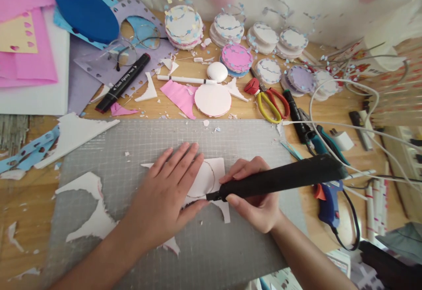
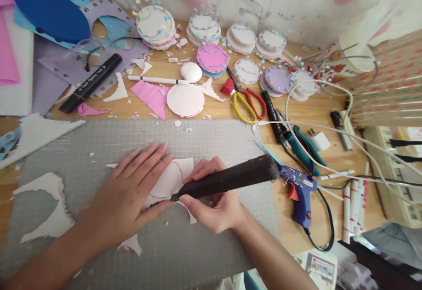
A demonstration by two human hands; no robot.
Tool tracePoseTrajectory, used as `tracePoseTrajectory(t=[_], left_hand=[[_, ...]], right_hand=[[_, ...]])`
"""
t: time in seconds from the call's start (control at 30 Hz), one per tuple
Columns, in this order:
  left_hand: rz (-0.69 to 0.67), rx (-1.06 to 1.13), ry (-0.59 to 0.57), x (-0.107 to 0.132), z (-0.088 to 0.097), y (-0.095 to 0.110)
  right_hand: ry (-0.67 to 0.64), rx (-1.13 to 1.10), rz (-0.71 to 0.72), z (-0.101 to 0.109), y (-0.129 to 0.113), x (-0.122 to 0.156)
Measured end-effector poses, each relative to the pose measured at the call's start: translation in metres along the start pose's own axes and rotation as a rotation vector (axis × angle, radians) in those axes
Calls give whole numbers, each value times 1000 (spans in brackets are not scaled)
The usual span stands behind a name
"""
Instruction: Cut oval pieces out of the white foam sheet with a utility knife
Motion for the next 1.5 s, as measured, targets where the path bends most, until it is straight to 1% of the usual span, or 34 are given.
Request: tracePoseTrajectory(t=[0.17, 0.33, 0.53, 0.73, 0.93, 1.07, 1.13, 1.2, 1.23, 1.27, 1.3, 1.37, 1.43, 1.5], left_hand=[[-3, -2, 5, 0, -1, 0], [-1, 3, 20, -1, -1, -1], [-29, -34, 20, 0, -1, -3], [-51, -49, 29, 0, 0, -3], [-25, -48, 34, 0, 0, -2], [-15, -36, 32, 1, -1, -2], [-9, -28, 21, 2, -1, -2], [-5, -16, 14, 2, -2, -1], [-3, -6, 13, 3, -1, -1], [1, 6, 13, 3, -1, -1], [4, 22, 11, 4, 0, -1], [11, 66, 1, 5, 2, -2], [17, 124, -6, 5, 4, -4], [19, 180, -1, 6, 6, -7]], right_hand=[[-13, 28, -6, -2, 2, 0], [-24, 52, 70, -4, 3, -2], [-3, 89, 109, -6, 0, -1], [112, 96, 97, -8, 2, 2], [209, 62, 0, -8, 2, 0], [257, 84, 16, -7, -2, -1], [328, 45, 16, -3, -3, -2], [432, -46, -5, 1, -2, -2], [464, -87, -33, 2, -1, -2], [469, -110, -64, 1, -1, -1], [440, -108, -90, -1, 0, -1], [330, -40, -102, -10, 0, 1], [238, 53, -61, -19, -2, 2], [181, 136, -38, -27, -3, 3]])
Point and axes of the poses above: each hand's wrist, its own x-axis away from the middle knuckle, its own z-axis out of the back of the hand, y = z × x, the point moved 1 cm from there along -x, towards the middle knuckle, and after that the axes turned 3 degrees about z, right-handed, at the moved point
